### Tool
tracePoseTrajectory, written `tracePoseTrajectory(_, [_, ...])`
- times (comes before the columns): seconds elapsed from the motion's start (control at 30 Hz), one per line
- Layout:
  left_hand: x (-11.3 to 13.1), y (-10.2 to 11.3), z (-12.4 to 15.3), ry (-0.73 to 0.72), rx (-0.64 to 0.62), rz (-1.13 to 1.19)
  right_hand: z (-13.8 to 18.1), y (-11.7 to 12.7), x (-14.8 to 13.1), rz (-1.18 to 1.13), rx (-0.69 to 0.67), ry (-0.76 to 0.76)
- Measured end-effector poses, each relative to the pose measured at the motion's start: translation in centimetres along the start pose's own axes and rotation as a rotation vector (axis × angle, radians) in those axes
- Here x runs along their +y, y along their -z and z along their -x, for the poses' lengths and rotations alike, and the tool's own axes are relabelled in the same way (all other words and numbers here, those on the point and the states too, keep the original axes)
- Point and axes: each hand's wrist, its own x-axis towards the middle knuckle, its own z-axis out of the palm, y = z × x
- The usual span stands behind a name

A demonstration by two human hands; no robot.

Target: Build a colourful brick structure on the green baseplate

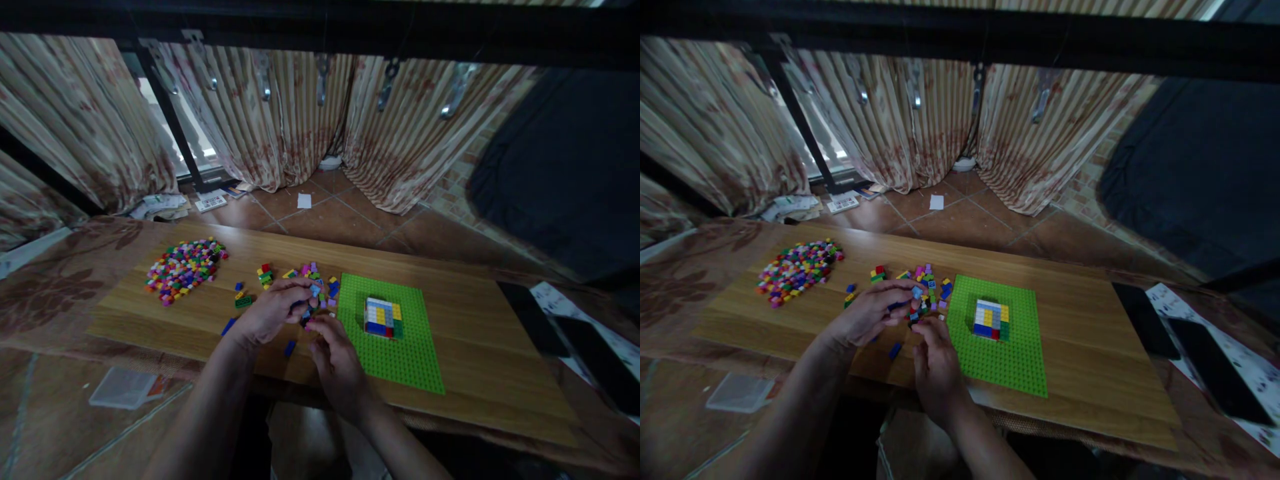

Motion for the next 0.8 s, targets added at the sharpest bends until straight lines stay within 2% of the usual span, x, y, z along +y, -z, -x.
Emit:
tracePoseTrajectory(0.27, [-0.6,-0.6,-0.6,-0.025,-0.029,-0.146,0.0,1.6,-0.2,-0.185,-0.045,-0.031])
tracePoseTrajectory(0.43, [-1.0,-1.6,-0.9,-0.047,-0.032,-0.200,-0.1,3.0,-1.0,-0.229,0.019,-0.067])
tracePoseTrajectory(0.6, [-1.5,-2.4,-1.5,-0.054,-0.044,-0.244,0.2,4.8,-1.3,-0.171,0.140,-0.044])
tracePoseTrajectory(0.7, [-1.7,-3.0,-1.6,-0.066,-0.083,-0.275,0.5,6.1,-1.1,-0.037,0.265,-0.001])
tracePoseTrajectory(0.8, [-2.0,-3.8,-1.7,-0.095,-0.145,-0.323,0.5,7.4,-0.8,0.095,0.292,0.033])
